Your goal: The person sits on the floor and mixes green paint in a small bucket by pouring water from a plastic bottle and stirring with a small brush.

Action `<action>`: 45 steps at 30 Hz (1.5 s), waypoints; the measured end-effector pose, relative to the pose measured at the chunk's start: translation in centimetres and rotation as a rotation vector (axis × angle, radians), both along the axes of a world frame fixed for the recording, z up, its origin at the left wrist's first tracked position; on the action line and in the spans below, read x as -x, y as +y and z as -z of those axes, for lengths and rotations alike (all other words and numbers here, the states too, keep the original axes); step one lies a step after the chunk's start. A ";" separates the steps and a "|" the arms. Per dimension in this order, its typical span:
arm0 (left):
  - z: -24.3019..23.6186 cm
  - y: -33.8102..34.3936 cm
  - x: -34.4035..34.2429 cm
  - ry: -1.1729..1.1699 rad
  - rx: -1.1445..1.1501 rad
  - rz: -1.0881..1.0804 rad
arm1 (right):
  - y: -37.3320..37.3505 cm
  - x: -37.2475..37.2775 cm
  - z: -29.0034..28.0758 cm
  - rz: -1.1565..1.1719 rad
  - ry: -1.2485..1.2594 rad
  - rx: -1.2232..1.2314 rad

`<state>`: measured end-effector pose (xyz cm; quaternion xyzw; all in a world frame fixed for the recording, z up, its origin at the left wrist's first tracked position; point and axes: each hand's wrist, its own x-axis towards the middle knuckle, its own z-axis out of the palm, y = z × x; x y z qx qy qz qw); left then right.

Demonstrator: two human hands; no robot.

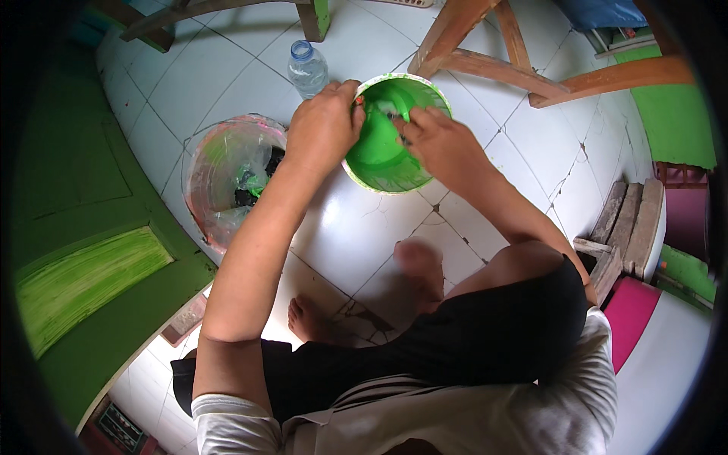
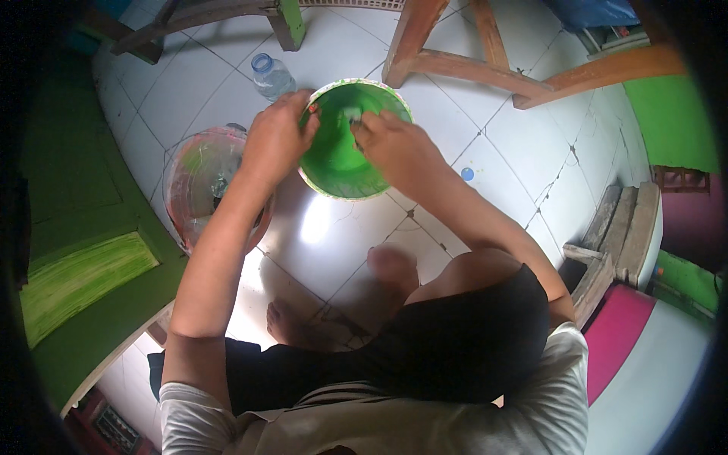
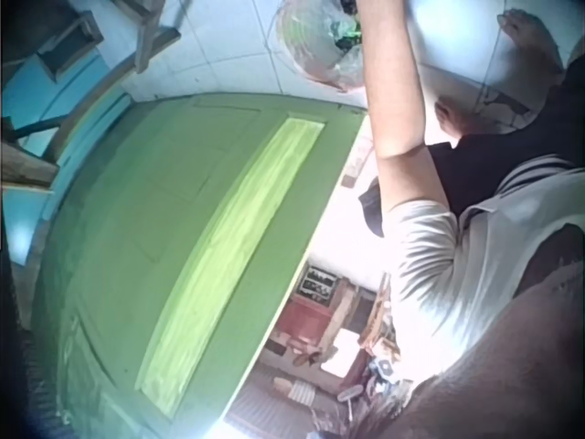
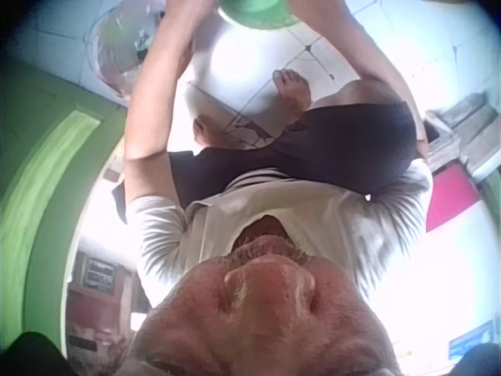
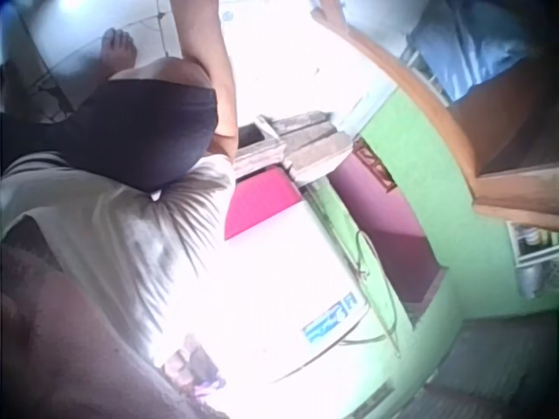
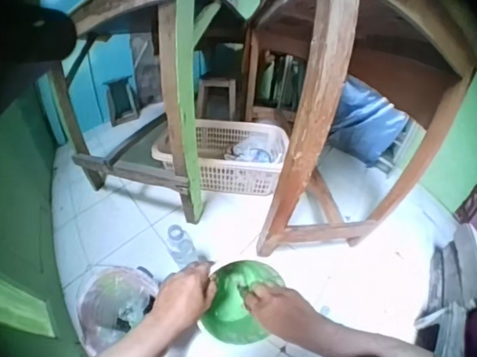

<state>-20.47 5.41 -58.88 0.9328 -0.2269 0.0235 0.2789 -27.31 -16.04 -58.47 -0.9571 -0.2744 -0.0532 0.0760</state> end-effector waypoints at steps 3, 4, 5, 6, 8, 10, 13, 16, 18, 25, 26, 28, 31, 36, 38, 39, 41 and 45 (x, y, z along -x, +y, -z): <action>0.1 0.1 0.0 -0.016 0.010 0.005 | 0.1 1.0 -0.4 0.008 0.070 0.018; 0.1 0.0 0.0 -0.018 0.012 0.010 | -0.1 1.1 -0.5 0.052 0.073 0.012; 0.1 -0.1 0.0 -0.020 0.013 0.014 | -0.3 1.1 -0.6 0.095 0.075 0.004; 0.0 -0.1 0.0 -0.017 0.003 0.010 | -0.7 0.7 -0.5 0.151 0.050 -0.022; -0.1 -0.1 0.0 -0.014 -0.015 0.005 | -1.1 0.1 -0.4 0.208 0.007 -0.091; 0.1 0.0 0.0 -0.027 -0.015 0.013 | -0.8 1.0 -0.5 0.257 0.139 -0.090; 0.3 -0.1 -0.1 -0.042 -0.017 0.007 | -0.7 2.1 0.0 0.283 0.249 -0.153; 0.3 -0.4 -0.1 -0.078 -0.018 0.004 | -0.8 2.6 0.4 0.266 0.312 -0.277; 0.3 -0.3 0.0 -0.064 -0.022 0.002 | -0.4 2.7 0.3 0.263 0.342 -0.368; -0.3 -0.4 0.2 0.007 -0.034 -0.003 | -0.3 2.7 0.8 0.100 0.383 -0.376; -0.4 -0.5 0.2 0.014 -0.037 -0.007 | -0.6 2.7 0.7 0.105 0.378 -0.322; -0.1 -0.5 0.2 -0.009 -0.022 0.003 | -0.9 2.5 0.1 0.144 0.382 -0.214; 0.1 -0.2 0.2 -0.023 -0.027 0.006 | -1.2 2.3 -0.6 0.201 0.355 -0.112; 0.0 -0.5 0.3 -0.020 -0.034 -0.005 | -1.9 1.7 -1.6 0.280 0.283 -0.056; 0.1 -0.4 0.3 -0.022 -0.028 -0.004 | -1.9 1.6 -1.6 0.303 0.232 -0.055; 0.1 -0.5 0.3 -0.017 -0.033 -0.008 | -1.9 1.5 -1.6 0.314 0.206 -0.055; -0.1 -0.5 0.4 -0.008 -0.041 -0.013 | -1.8 1.4 -1.6 0.326 0.153 -0.061; 0.1 -0.5 0.3 -0.017 -0.045 -0.011 | -1.3 1.0 -1.7 0.325 0.079 -0.080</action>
